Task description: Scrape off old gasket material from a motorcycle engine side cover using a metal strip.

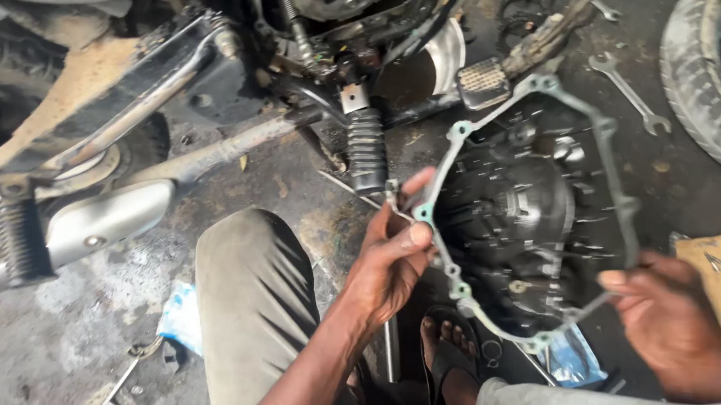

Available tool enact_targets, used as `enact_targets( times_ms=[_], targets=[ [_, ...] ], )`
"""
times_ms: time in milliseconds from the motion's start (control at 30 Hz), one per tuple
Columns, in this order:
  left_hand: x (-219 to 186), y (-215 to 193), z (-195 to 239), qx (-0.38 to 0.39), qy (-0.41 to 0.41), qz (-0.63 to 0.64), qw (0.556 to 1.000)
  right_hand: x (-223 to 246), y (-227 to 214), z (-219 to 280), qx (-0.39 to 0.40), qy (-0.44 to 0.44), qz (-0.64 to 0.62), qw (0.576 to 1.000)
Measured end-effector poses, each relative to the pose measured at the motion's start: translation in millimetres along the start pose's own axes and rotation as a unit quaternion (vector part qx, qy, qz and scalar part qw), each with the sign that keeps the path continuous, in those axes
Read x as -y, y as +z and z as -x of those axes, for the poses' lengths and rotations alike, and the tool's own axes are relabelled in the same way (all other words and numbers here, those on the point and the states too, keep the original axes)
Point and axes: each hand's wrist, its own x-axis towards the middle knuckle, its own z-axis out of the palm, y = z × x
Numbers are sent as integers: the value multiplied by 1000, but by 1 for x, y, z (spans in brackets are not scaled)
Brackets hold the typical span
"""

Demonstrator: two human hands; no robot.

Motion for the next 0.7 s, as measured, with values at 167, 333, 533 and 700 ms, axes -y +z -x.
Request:
enact_targets(
  times_ms=[167, 333, 533, 700],
  targets=[
    [-13, 39, 16, -98, 21, -19, 995, 28, 16, -3, 73, -57, -40, 995],
    [-26, 54, 29, -148, 96, -93, 980, 43, 55, 6, 119, -69, 11, 990],
    [-59, 15, 38, -262, 175, -155, 936, 19, 111, -40, 258, -55, -70, 962],
    [-87, 5, 45, -323, 194, -68, 924, -96, 141, -96, 238, 114, 127, 956]
  ],
)
